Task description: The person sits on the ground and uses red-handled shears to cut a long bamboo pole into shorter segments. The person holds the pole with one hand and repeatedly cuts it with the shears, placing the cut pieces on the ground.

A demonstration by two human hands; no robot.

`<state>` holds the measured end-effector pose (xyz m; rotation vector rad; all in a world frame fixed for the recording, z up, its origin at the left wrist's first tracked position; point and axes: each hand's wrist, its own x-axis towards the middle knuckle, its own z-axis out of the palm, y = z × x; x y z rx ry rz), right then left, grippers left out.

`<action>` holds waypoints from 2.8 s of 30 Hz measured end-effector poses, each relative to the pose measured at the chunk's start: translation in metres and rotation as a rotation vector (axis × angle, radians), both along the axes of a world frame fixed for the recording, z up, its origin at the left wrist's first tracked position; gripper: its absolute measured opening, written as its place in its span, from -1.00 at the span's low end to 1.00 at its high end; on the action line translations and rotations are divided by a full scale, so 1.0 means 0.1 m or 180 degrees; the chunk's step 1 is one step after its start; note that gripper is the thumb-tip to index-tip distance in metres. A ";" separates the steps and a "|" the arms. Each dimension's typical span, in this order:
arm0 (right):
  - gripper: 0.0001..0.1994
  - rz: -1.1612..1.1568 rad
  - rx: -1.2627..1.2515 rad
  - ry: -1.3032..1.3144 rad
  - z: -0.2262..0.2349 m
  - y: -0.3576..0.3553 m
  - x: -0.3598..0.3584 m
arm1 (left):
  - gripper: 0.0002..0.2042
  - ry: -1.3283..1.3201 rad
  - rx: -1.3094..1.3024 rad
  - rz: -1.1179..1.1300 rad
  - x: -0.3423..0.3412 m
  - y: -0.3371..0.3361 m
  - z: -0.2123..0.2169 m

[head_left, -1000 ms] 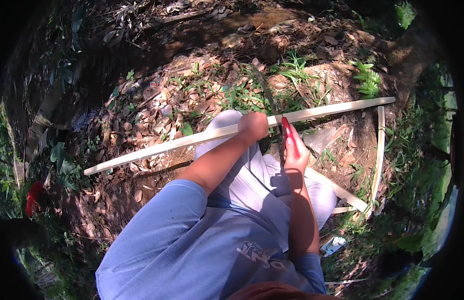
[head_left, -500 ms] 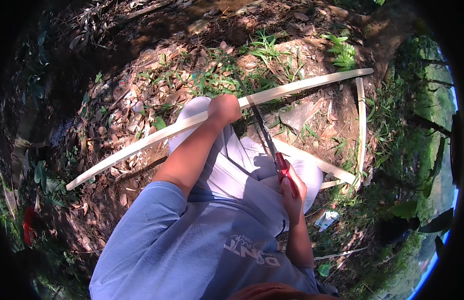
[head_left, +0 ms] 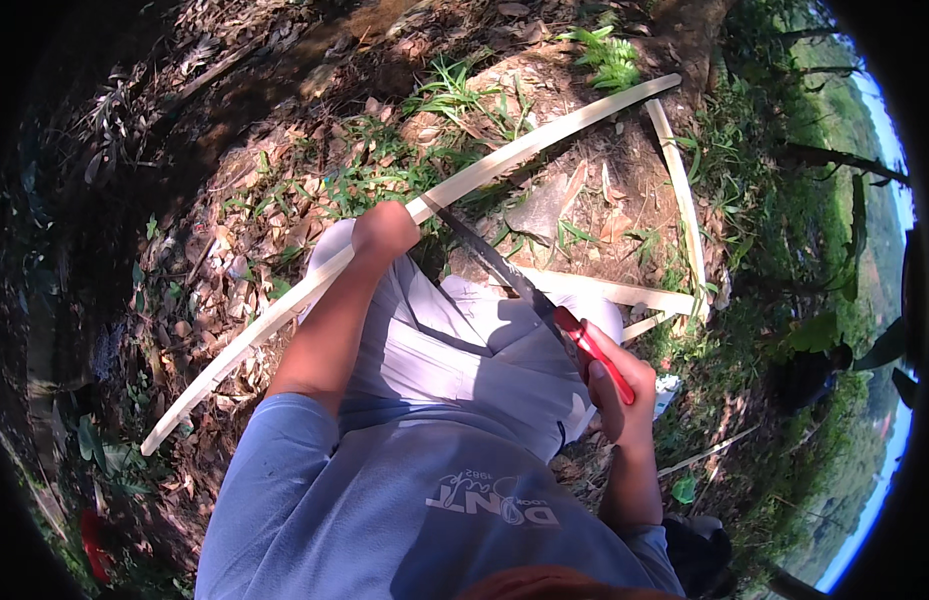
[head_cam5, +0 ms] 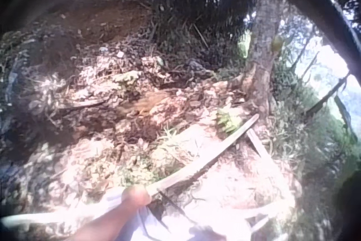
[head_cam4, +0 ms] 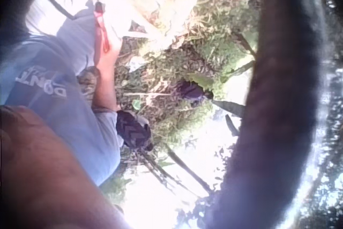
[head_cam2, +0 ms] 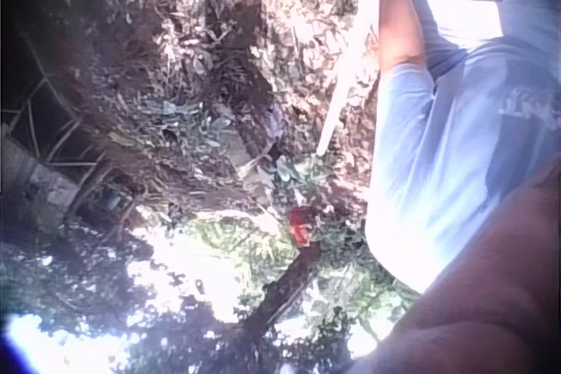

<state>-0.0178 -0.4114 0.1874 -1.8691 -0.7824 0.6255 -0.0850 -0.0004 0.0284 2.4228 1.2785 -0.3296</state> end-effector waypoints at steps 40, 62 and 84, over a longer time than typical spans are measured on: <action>-0.49 0.0285 0.1664 0.0169 -1.75 1.67 0.01 | -0.62 0.0136 0.0405 -0.0196 -0.02 -0.03 -0.09; -0.53 0.0179 0.1392 -0.0113 -1.41 1.63 0.07 | -0.56 -0.0371 -0.0676 -0.0244 0.01 0.45 -0.44; -0.50 0.0369 0.0474 -0.0580 -0.95 -0.15 -0.17 | -0.69 -0.0686 -0.1707 -0.0490 -0.05 0.60 -0.32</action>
